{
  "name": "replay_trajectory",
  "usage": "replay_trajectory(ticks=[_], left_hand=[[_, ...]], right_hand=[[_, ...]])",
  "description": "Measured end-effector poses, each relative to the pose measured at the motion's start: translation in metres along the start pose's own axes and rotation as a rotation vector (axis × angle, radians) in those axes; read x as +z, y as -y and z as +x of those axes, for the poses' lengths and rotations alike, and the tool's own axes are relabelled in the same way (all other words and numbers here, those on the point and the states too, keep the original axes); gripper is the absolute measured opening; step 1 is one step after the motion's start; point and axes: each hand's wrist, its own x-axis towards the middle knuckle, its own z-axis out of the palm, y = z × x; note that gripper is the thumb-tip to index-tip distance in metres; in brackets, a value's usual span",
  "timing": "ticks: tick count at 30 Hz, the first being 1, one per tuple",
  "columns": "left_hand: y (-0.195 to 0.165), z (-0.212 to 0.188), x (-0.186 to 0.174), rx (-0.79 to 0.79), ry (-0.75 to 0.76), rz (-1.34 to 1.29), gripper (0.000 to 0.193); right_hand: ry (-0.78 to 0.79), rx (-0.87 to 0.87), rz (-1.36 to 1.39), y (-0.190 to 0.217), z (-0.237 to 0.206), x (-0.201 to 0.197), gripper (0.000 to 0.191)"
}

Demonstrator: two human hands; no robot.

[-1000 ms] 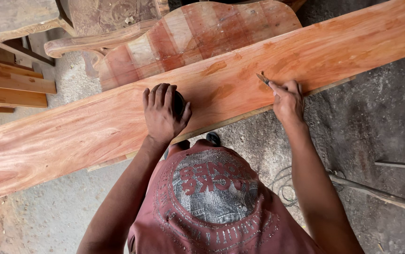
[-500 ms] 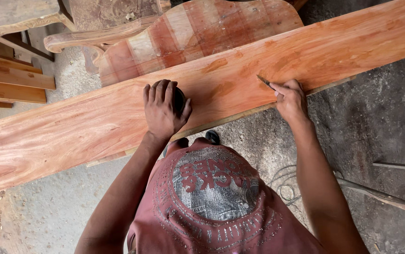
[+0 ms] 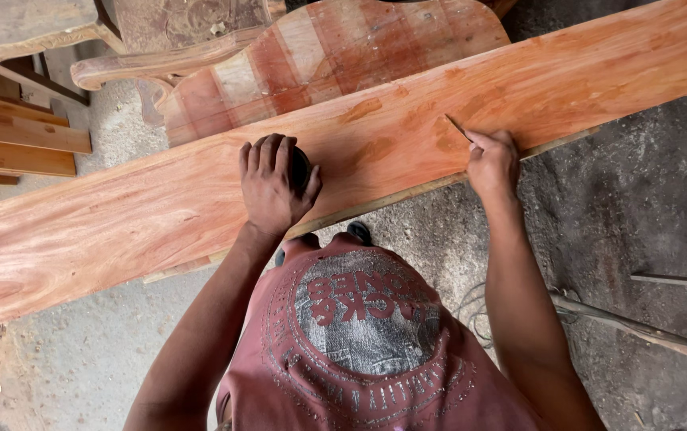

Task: The person holds a can of wood stain in one hand and uses a brush to apply stain along a long wooden board resting on a workbench, working the liquid across the board's surface and along its edges, dipping the brush back into the can as they coat the wood.

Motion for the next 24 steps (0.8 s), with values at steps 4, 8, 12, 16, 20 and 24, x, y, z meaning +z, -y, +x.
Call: replay_trajectory(ticks=[4, 8, 12, 16, 20, 24], left_hand=[[-0.001, 0.001, -0.001, 0.015, -0.024, -0.035, 0.053], [-0.001, 0.001, -0.001, 0.012, -0.021, 0.001, 0.054], [-0.002, 0.003, -0.002, 0.025, -0.01, -0.029, 0.053], [-0.005, 0.005, -0.003, -0.005, 0.019, -0.042, 0.055], [-0.007, 0.006, -0.007, -0.048, 0.059, 0.013, 0.073], [-0.005, -0.004, -0.022, -0.12, 0.102, 0.085, 0.097]], right_hand=[[0.123, -0.034, 0.034, 0.003, -0.006, -0.003, 0.029], [0.014, -0.059, 0.108, -0.006, 0.012, -0.011, 0.024], [-0.117, -0.05, -0.026, -0.007, 0.031, -0.011, 0.029], [0.066, -0.118, 0.068, -0.008, 0.005, 0.011, 0.026], [-0.019, -0.146, 0.276, -0.014, -0.048, 0.029, 0.021], [0.01, -0.139, 0.365, -0.02, -0.083, 0.034, 0.024]])
